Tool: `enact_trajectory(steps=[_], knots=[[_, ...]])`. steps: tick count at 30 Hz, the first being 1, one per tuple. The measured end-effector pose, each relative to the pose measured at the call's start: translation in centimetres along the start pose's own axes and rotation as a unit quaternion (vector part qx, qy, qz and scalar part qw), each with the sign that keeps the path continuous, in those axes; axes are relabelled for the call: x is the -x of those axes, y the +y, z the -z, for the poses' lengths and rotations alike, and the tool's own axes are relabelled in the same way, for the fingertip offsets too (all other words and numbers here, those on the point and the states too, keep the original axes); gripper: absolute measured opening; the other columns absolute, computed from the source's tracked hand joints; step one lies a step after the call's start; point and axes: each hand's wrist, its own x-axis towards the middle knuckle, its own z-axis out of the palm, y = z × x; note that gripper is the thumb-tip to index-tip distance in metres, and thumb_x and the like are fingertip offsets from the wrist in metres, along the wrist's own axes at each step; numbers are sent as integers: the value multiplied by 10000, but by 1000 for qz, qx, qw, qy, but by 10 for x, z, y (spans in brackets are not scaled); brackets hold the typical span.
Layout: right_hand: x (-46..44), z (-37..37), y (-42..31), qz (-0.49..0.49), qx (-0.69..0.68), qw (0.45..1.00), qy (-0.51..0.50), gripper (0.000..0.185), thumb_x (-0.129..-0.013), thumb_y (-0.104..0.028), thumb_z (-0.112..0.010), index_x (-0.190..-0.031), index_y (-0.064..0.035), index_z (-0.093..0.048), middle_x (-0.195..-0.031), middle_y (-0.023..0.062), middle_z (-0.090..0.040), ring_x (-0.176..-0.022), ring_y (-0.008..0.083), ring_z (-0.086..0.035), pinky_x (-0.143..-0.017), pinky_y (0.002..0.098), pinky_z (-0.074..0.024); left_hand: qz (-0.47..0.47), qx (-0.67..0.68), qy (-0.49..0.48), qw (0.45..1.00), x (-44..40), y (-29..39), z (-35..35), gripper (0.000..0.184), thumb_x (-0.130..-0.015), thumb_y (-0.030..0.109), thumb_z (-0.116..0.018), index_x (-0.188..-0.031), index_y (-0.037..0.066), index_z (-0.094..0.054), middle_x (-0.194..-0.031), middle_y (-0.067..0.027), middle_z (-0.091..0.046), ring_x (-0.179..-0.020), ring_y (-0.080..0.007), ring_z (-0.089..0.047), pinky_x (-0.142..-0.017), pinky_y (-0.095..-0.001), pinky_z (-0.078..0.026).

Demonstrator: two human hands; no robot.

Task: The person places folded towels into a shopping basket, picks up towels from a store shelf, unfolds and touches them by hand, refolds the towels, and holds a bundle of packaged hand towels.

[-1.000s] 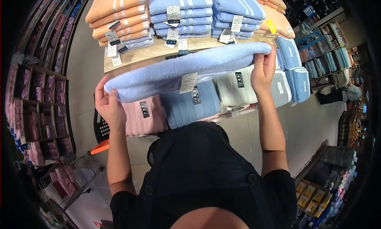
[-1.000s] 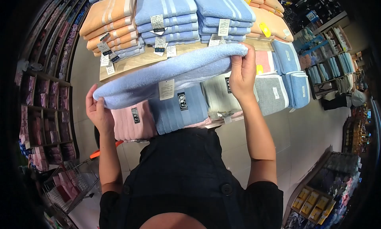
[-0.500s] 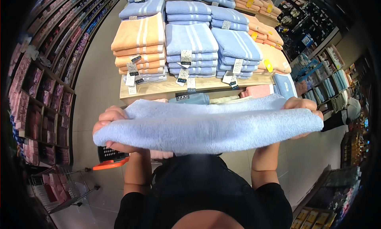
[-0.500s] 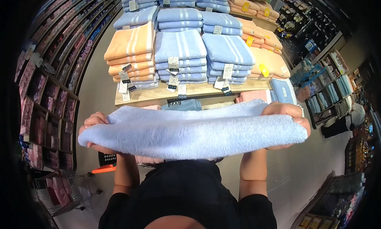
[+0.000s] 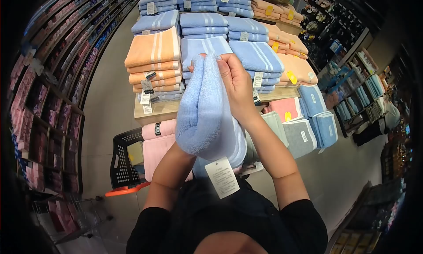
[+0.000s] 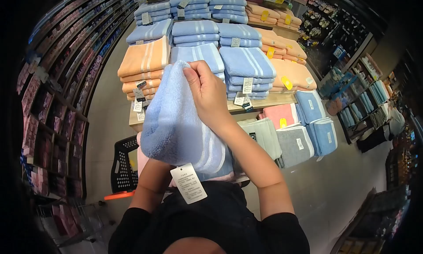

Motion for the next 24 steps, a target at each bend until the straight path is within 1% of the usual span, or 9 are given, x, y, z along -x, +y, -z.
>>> enact_trajectory(steps=[3, 4, 7, 10, 14, 18, 20, 23, 24], knots=[[3, -12, 21, 131, 126, 981, 64, 306, -928, -312, -475, -997, -23, -545, -685, 106, -588, -618, 224, -575, -604, 304, -435, 73, 89, 62, 991, 15, 3, 15, 421, -895, 433, -481, -1026, 35, -435, -880, -87, -503, -781, -152, -474, -674, -274, -393], [7, -13, 24, 62, 99, 992, 43, 336, -919, -323, -486, -1013, -11, -569, -756, 131, -619, -710, 236, -604, -668, 292, -442, 100, 122, 91, 983, 24, 1, 22, 420, -895, 429, -483, -1035, 35, -436, -893, -87, -505, -795, -153, -478, -685, -278, -396], [16, -7, 26, -137, 21, 989, -46, 341, -911, -306, -511, -1001, 13, -593, -834, 116, -639, -758, 186, -602, -701, 267, -439, 149, 187, 170, 956, 47, -7, 36, 420, -896, 418, -489, -1063, 36, -437, -930, -85, -512, -835, -157, -489, -720, -287, -405], [30, -10, 59, -181, -76, 980, -24, 325, -907, -282, -529, -970, 25, -615, -838, 81, -645, -748, 129, -578, -692, 252, -439, 173, 230, 244, 926, 63, -25, 49, 422, -896, 406, -496, -1091, 36, -438, -968, -84, -518, -876, -161, -500, -755, -297, -415], [46, -7, 94, -348, -183, 919, 22, 312, -918, -254, -516, -973, 38, -612, -839, 60, -629, -737, 100, -540, -680, 234, -437, 187, 242, 300, 903, 73, -30, 56, 428, -896, 391, -504, -1128, 37, -439, -1018, -82, -527, -931, -165, -514, -801, -310, -427], [52, 9, 118, -412, -185, 881, 142, 312, -940, -242, -471, -998, 42, -588, -849, 61, -617, -733, 97, -526, -685, 240, -433, 215, 209, 326, 897, 92, -19, 64, 438, -896, 376, -513, -1165, 38, -440, -1067, -80, -536, -985, -170, -529, -847, -323, -440], [65, 20, 144, -404, -144, 891, 147, 311, -942, -262, -465, -999, 21, -581, -867, 70, -627, -738, 118, -566, -671, 251, -460, 235, 145, 299, 913, 110, -11, 69, 444, -896, 369, -517, -1183, 38, -441, -1092, -79, -541, -1012, -173, -536, -870, -329, -446], [87, 28, 159, -416, -123, 891, 132, 325, -945, -295, -457, -1012, 3, -566, -912, 77, -626, -785, 130, -582, -697, 263, -469, 275, 26, 228, 934, 141, 2, 76, 712, -838, 473, -551, -1349, 57, -283, -1313, -82, -429, -1222, -247, -412, -979, -406, -377], [95, 28, 156, -432, -125, 886, 114, 345, -941, -311, -462, -1045, 5, -553, -944, 87, -620, -820, 140, -582, -722, 268, -468, 299, 30, 236, 924, 146, 10, 69, 727, -811, 310, -630, -1366, 49, -240, -1311, -95, -410, -1221, -237, -401, -978, -395, -370]])
